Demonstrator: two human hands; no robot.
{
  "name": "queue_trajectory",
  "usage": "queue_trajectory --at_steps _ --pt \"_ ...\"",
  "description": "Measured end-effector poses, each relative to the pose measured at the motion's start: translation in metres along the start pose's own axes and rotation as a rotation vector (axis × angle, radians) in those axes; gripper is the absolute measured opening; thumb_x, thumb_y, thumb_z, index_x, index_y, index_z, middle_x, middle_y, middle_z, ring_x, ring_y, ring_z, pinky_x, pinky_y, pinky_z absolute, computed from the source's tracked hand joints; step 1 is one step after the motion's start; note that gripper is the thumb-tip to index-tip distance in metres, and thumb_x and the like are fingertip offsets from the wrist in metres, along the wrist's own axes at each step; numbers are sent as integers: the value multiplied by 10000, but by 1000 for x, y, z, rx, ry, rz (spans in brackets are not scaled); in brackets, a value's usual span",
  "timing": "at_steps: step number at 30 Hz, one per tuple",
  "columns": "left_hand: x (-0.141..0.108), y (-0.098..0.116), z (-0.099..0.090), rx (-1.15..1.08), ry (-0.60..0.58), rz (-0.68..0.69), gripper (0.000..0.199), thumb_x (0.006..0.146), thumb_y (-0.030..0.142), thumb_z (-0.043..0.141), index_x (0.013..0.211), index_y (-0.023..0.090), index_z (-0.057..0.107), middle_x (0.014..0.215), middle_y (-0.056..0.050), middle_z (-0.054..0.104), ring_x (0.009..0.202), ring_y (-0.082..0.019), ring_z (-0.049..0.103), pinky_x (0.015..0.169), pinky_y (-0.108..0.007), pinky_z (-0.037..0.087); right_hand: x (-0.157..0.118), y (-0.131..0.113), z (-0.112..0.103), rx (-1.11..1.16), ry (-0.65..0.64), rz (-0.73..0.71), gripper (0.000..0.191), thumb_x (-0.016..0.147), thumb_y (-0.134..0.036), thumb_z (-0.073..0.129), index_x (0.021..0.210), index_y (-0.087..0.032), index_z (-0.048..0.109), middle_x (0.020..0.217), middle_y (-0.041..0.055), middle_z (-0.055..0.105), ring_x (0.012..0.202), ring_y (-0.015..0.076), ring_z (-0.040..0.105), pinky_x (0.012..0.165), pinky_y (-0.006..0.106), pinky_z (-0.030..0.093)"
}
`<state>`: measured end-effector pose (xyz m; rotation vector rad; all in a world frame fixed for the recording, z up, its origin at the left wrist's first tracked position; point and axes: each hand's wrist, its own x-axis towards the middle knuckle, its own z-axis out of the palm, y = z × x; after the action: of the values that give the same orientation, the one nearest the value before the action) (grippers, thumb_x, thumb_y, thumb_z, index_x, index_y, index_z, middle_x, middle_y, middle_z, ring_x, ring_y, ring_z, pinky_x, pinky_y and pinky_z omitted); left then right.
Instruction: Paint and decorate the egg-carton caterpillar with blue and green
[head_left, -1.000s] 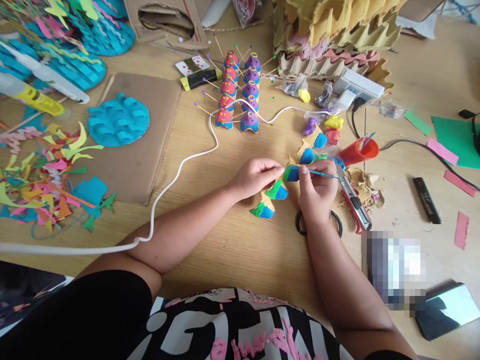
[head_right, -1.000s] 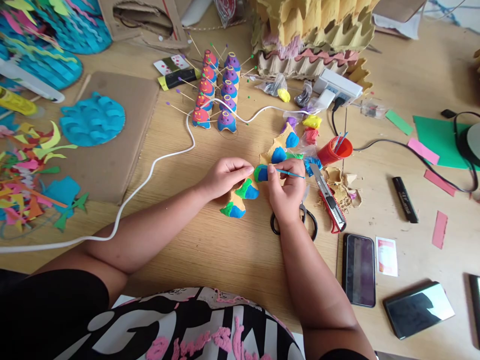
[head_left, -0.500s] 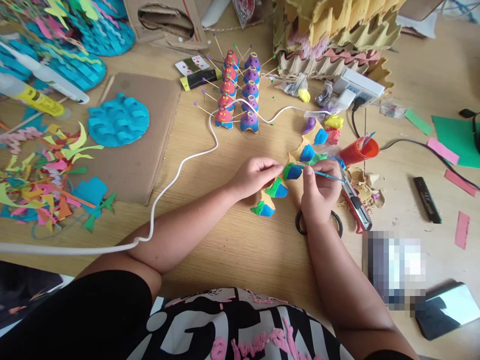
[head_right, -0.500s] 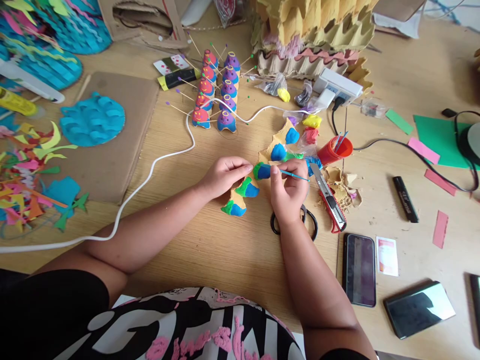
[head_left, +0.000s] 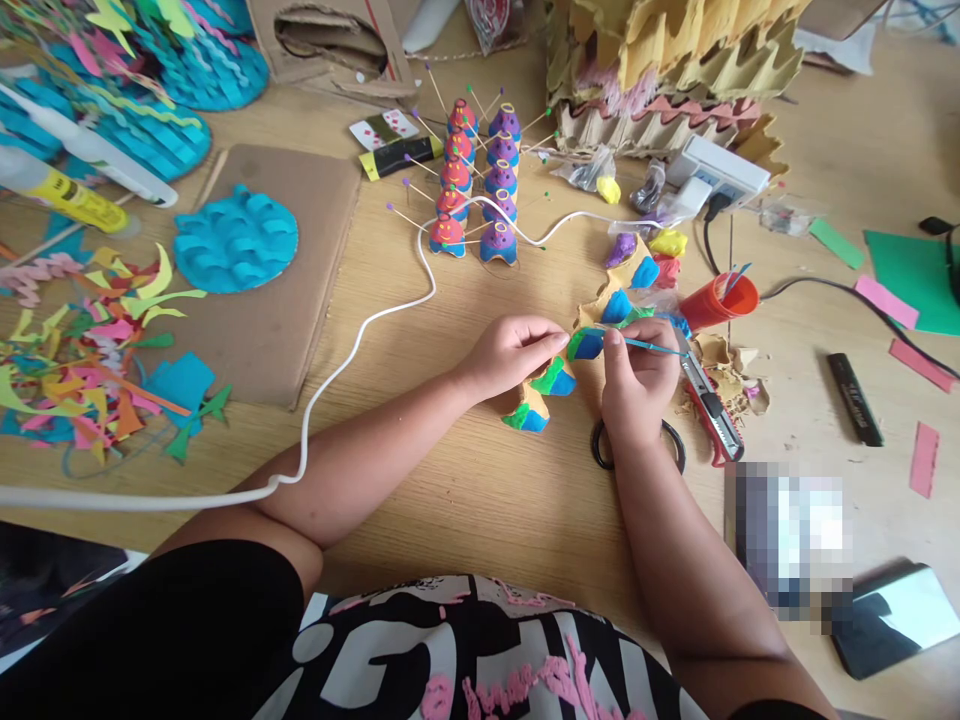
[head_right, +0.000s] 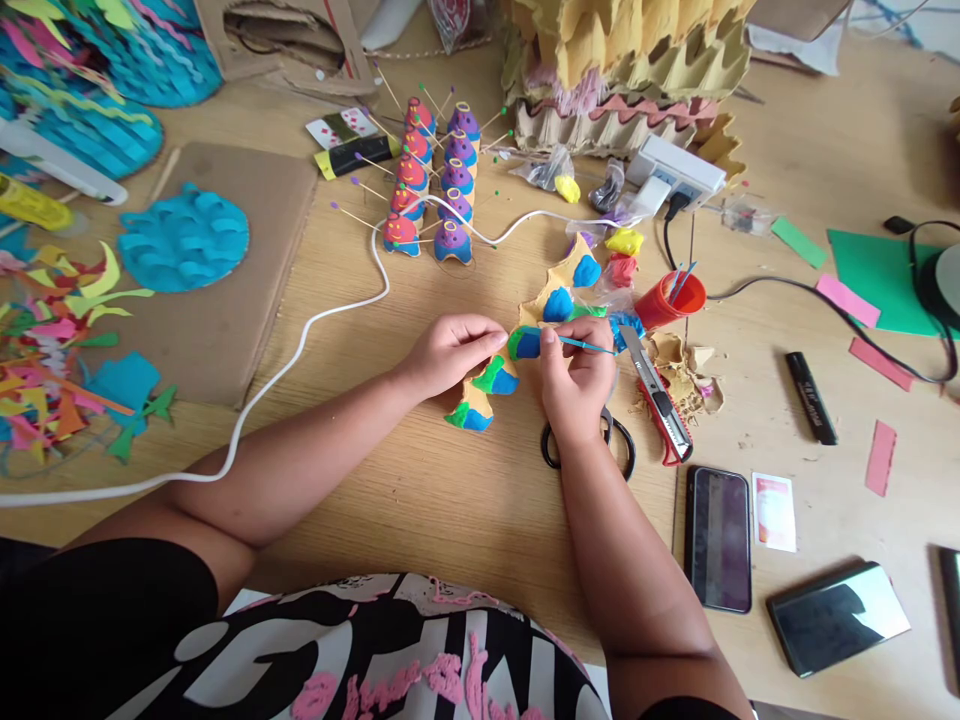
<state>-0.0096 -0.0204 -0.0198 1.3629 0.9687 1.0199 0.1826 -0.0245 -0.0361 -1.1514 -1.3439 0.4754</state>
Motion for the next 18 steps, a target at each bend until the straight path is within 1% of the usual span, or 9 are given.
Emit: queue_trajectory --at_steps 6,8,11,14,18 --pt "-1 0 0 8 10 14 430 998 541 701 758 185 726 605 5 599 606 -124 533 611 -259 431 0 -1 2 -12 13 28 421 961 -656 777 886 -263 645 874 9 629 741 168 576 686 349 524" --pt "0 0 0 5 7 -2 440 991 550 707 747 184 719 604 4 597 605 -123 533 605 -258 428 0 -3 2 6 17 32 431 960 -670 771 886 -266 639 871 7 620 752 172 588 701 359 535" --pt "0 0 0 1 8 -24 449 987 559 712 740 183 717 606 3 597 606 -125 536 599 -258 428 0 -3 2 44 32 14 434 964 -668 773 888 -263 638 889 4 612 810 179 614 763 376 556" --pt "0 0 -1 -6 13 -26 438 987 551 716 751 182 729 609 4 595 606 -127 533 600 -262 433 0 -3 1 59 -1 -3 413 972 -629 792 893 -249 653 894 -6 607 849 171 617 806 372 548" --pt "0 0 0 -18 17 -15 423 981 548 724 768 183 751 613 2 600 610 -130 539 604 -265 442 0 -1 -1 8 -49 -2 391 1007 -599 766 890 -245 649 860 -24 607 799 155 580 821 379 546"
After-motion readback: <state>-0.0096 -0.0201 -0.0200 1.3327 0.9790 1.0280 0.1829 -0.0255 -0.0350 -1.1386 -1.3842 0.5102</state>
